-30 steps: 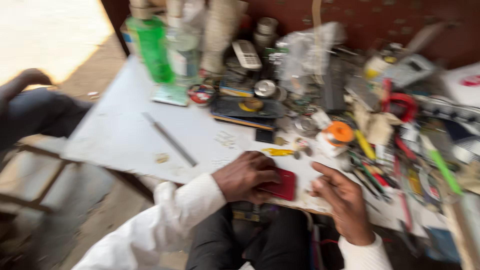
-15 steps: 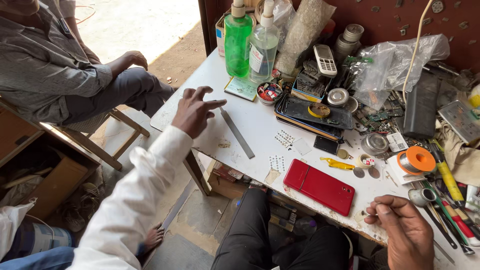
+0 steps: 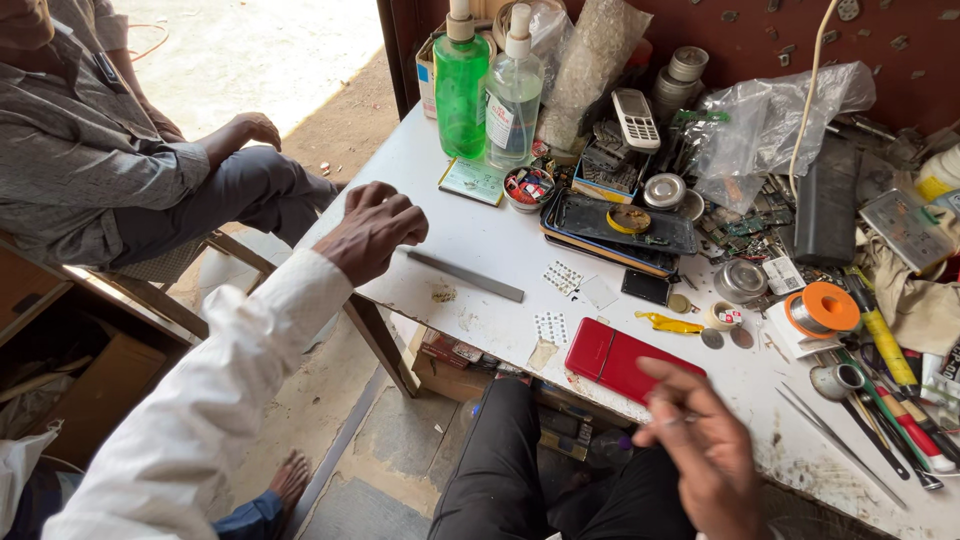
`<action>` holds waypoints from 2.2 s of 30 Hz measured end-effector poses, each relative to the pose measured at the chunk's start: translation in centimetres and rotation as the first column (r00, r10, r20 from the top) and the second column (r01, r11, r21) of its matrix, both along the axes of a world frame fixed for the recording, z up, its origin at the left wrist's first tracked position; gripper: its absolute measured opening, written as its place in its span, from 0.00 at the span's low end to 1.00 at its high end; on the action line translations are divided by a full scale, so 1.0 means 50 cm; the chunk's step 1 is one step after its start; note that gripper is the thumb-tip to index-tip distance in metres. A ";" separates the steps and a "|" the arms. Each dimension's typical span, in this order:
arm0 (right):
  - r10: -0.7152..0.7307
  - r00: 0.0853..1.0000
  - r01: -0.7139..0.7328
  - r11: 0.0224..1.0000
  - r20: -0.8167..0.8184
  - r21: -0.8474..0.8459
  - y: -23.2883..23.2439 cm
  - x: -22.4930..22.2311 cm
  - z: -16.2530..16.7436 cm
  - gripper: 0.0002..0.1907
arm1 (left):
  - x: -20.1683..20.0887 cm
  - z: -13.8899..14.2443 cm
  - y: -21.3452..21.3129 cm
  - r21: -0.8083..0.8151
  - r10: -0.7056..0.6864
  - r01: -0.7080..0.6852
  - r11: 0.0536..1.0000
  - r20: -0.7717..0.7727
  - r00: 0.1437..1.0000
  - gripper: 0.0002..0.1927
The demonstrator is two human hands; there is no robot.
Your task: The person uses a metal file to scrape a small metallic component, then places the component onto a red smartphone. The person repeats this scraping and placement process multiple times on the same device.
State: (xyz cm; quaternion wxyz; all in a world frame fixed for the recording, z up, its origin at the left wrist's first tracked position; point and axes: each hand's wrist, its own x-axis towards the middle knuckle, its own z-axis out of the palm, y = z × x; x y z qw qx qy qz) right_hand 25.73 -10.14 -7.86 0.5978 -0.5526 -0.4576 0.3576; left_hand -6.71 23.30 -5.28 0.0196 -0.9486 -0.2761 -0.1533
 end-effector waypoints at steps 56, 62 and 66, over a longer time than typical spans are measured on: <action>0.150 0.983 -0.118 0.956 0.103 -0.270 0.225 -0.205 0.088 0.15 | 0.105 -0.036 -0.484 -0.351 0.367 0.222 0.910 0.930 -0.034 0.15; 0.223 0.963 -0.176 0.946 0.153 -0.271 0.227 -0.183 0.090 0.14 | 0.110 -0.036 -0.508 -0.322 0.322 0.227 0.919 0.946 0.036 0.15; 0.207 0.975 -0.174 0.934 0.078 -0.311 0.229 -0.185 0.080 0.12 | 0.115 -0.037 -0.514 -0.322 0.307 0.237 0.917 0.947 0.097 0.16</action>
